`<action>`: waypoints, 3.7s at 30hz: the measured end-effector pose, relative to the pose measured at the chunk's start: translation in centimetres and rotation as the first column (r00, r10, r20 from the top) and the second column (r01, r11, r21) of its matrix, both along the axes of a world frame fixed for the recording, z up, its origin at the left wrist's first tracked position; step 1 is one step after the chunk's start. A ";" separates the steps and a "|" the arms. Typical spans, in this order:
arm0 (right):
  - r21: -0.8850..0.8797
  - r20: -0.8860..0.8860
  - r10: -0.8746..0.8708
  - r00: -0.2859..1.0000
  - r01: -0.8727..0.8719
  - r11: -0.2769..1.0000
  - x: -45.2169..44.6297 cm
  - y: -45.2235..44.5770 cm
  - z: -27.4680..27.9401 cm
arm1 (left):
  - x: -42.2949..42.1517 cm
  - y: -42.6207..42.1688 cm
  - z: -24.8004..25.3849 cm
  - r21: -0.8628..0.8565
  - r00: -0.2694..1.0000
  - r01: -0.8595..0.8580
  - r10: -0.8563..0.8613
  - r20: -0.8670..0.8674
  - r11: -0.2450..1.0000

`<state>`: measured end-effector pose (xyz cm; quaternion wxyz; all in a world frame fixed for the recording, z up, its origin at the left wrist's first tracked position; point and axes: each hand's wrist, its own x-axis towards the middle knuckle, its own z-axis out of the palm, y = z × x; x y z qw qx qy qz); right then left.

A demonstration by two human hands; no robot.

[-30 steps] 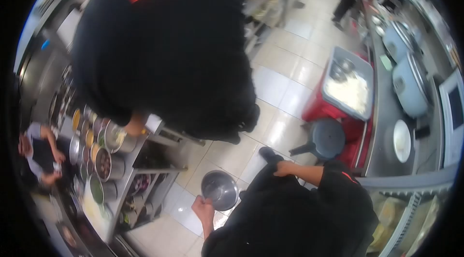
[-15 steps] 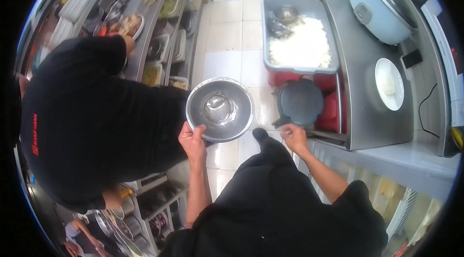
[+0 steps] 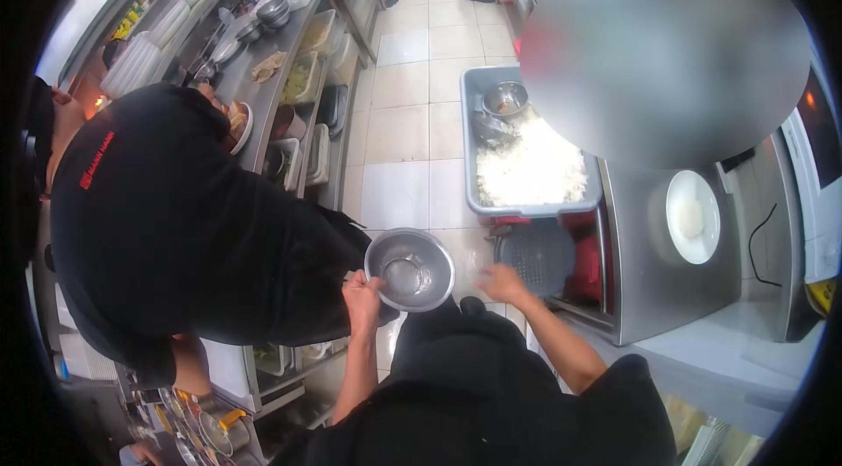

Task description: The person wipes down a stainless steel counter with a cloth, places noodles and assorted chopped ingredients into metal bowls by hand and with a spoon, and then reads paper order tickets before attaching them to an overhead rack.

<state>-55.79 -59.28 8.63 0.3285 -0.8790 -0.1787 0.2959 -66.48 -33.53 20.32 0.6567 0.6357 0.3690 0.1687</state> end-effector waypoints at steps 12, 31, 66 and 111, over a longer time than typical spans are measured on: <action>-0.161 -0.259 -0.389 0.884 0.358 0.920 -0.5 -0.1 -0.3 | 14.2 6.9 0.0 -0.106 0.995 0.100 -0.099 0.013 0.989; 0.255 -0.108 -0.594 0.797 0.600 0.758 22.8 8.8 -1.6 | 39.4 17.3 2.7 -0.083 0.988 -0.072 0.083 0.132 0.994; -0.315 -0.025 0.321 0.947 -0.312 0.896 71.3 38.4 -11.4 | 56.7 62.1 6.7 -0.377 0.413 -0.786 0.870 0.269 0.490; 0.573 0.353 -0.141 0.925 -0.095 0.814 97.9 81.1 5.0 | 65.6 87.4 6.2 -0.079 0.617 -0.786 0.785 -0.057 0.613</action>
